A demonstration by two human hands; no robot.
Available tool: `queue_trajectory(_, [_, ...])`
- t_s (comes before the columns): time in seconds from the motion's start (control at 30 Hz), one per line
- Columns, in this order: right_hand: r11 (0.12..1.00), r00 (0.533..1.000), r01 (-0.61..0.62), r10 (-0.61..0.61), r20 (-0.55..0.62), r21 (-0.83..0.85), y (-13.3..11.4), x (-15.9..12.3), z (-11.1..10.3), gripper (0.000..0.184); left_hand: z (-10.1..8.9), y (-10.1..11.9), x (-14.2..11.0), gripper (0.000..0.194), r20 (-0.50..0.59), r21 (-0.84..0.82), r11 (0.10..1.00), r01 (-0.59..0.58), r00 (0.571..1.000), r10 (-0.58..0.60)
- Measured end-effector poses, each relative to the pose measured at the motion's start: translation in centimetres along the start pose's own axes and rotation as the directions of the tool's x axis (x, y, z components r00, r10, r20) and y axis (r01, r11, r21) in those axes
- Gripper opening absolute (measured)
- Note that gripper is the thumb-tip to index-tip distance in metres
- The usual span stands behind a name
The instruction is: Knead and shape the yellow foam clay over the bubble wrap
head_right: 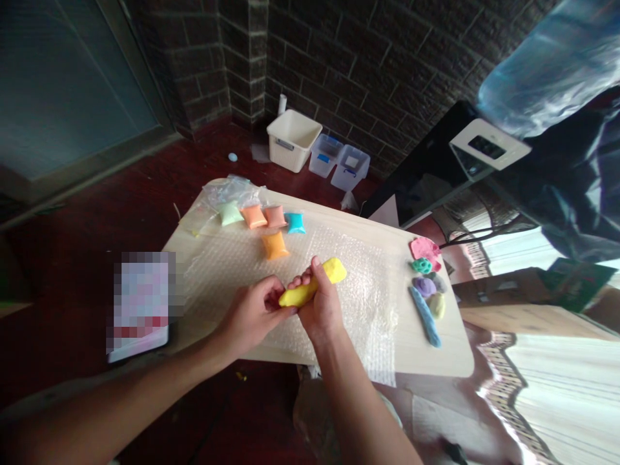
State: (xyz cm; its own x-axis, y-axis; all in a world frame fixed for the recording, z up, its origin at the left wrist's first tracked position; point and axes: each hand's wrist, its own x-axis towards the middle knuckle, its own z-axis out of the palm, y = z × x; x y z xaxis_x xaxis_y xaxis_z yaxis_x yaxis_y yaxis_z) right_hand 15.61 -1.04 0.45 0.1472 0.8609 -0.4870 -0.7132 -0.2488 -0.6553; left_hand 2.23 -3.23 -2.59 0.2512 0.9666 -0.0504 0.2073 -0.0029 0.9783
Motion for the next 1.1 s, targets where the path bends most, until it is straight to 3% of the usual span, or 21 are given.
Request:
queue_trajectory(0.13, [1.0, 1.0, -0.01, 0.01, 0.017, 0.011, -0.4, -0.3, 0.1, 0.05, 0.1, 0.5, -0.4, 0.018, 0.038, 0.038, 0.998, -0.046, 0.998, 0.044])
queue_trajectory(0.27, [1.0, 0.997, -0.012, 0.01, 0.078, 0.028, -0.8, -0.4, 0.1, 0.058, 0.4, -0.1, -0.2, 0.019, 0.07, -0.05, 0.999, -0.02, 0.997, 0.024])
queue_trajectory(0.53, [1.0, 0.993, -0.014, 0.014, 0.118, 0.0, -0.6, -0.2, -0.1, 0.041, 0.3, -1.1, 0.0, 0.023, 0.058, -0.129, 0.992, 0.008, 0.998, -0.001])
queue_trajectory(0.73, [0.998, 0.981, -0.043, 0.051, 0.187, -0.048, -1.0, -0.3, -0.1, 0.057, 0.4, -0.8, -0.1, 0.025, 0.093, -0.106, 0.994, 0.014, 0.996, -0.004])
queue_trajectory(0.9, [0.998, 0.99, -0.034, 0.041, 0.133, -0.053, -1.2, -0.3, -0.1, 0.062, 0.5, -0.5, -0.4, 0.025, 0.157, -0.135, 0.991, -0.006, 0.987, 0.028])
queue_trajectory(1.0, [0.999, 0.993, -0.014, 0.018, 0.119, -0.031, -1.0, -0.2, -0.2, 0.057, 0.5, -0.9, -0.4, 0.031, 0.195, -0.152, 0.988, -0.001, 0.98, 0.032])
queue_trajectory(1.1, [1.0, 0.987, 0.004, -0.003, 0.162, -0.006, -0.9, 0.0, -0.4, 0.035, 0.5, -1.3, -0.1, 0.038, 0.184, -0.189, 0.982, 0.027, 0.983, 0.008])
